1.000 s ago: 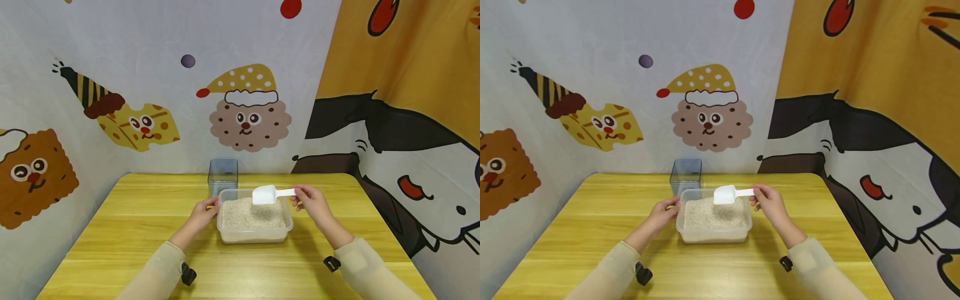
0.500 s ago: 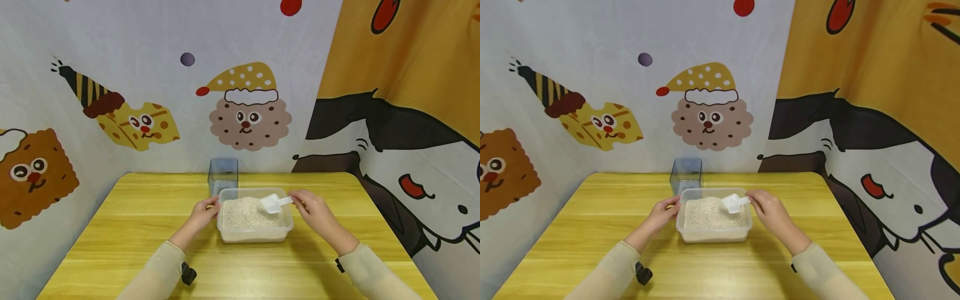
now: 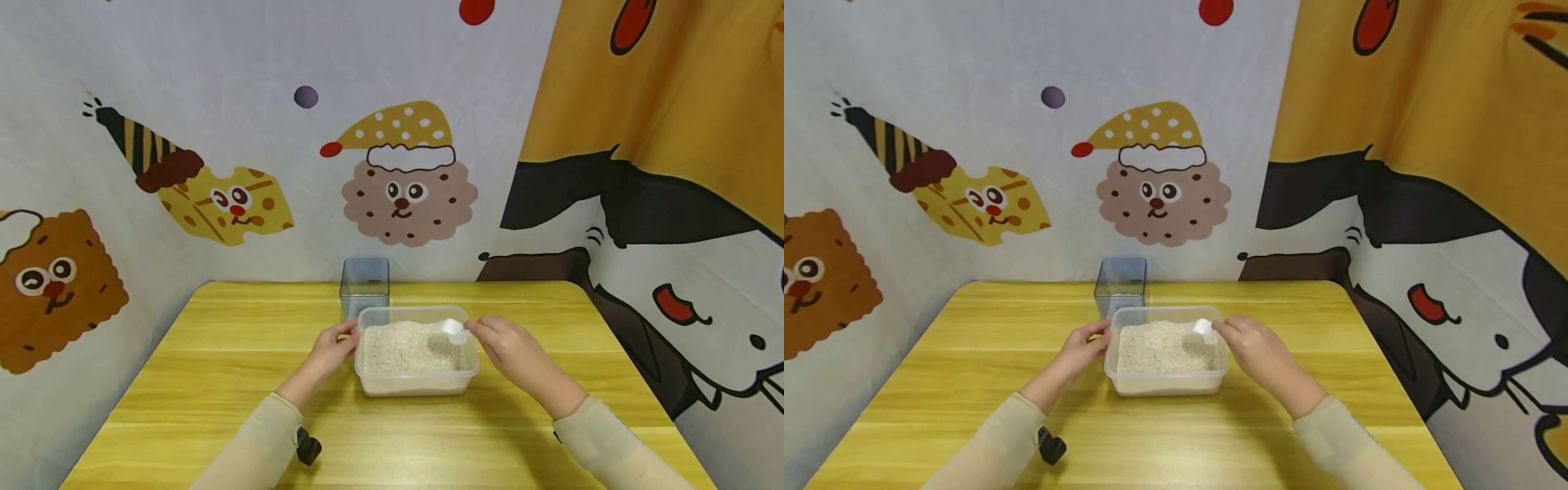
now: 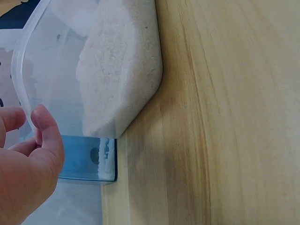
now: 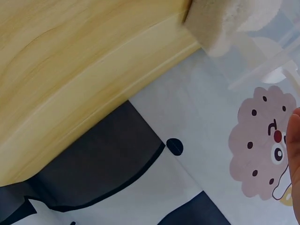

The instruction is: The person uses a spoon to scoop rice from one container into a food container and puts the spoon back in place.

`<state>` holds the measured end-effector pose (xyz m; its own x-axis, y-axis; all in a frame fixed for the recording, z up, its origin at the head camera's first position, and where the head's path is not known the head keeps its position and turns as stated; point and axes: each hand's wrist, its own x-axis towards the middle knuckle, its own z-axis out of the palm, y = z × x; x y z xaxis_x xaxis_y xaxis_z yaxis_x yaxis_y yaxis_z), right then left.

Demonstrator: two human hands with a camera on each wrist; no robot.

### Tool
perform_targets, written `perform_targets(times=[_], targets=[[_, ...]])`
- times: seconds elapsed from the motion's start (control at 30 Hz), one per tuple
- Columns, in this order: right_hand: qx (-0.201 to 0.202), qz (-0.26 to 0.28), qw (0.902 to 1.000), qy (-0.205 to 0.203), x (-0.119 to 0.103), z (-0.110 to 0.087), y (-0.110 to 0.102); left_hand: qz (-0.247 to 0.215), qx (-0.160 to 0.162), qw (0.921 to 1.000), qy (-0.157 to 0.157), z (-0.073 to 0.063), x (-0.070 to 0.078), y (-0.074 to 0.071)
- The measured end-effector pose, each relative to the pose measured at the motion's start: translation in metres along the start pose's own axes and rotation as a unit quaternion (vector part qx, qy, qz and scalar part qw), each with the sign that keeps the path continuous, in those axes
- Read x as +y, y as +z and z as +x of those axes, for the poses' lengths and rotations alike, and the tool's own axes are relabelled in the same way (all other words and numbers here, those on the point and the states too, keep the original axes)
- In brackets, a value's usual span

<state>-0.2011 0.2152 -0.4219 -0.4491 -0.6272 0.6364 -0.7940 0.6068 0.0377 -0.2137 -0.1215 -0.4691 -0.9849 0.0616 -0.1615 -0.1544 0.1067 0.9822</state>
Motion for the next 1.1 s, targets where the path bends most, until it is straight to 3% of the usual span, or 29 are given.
perform_targets(times=[0.13,0.27,0.4,0.57,0.67,0.8,0.87,1.1], targets=[[-0.03,0.019,0.9986,0.04,-0.004,0.002,-0.002,0.002,0.002,1.0,0.001,0.003,-0.004,0.0],[-0.069,0.052,0.9854,0.147,-0.009,0.007,-0.005,0.002,0.002,1.0,0.001,0.004,-0.005,-0.001],[-0.094,0.076,0.962,0.245,-0.01,0.009,-0.006,0.005,0.0,1.0,0.006,0.003,-0.005,-0.001],[-0.112,0.131,0.932,0.319,-0.007,0.008,-0.004,0.002,-0.001,1.0,0.007,0.002,-0.005,-0.001],[-0.12,0.188,0.9027,0.368,-0.002,0.005,-0.002,0.001,0.001,1.0,0.005,0.002,-0.004,0.0],[-0.111,0.279,0.8503,0.432,0.003,0.001,0.002,0.0,0.002,1.0,0.002,0.002,-0.004,-0.001],[-0.1,0.308,0.8335,0.448,0.005,0.0,0.003,-0.001,-0.001,1.0,0.003,0.002,-0.004,-0.001],[-0.088,0.327,0.8186,0.463,0.006,-0.001,0.006,-0.004,-0.006,1.0,0.002,0.003,-0.005,-0.001]])
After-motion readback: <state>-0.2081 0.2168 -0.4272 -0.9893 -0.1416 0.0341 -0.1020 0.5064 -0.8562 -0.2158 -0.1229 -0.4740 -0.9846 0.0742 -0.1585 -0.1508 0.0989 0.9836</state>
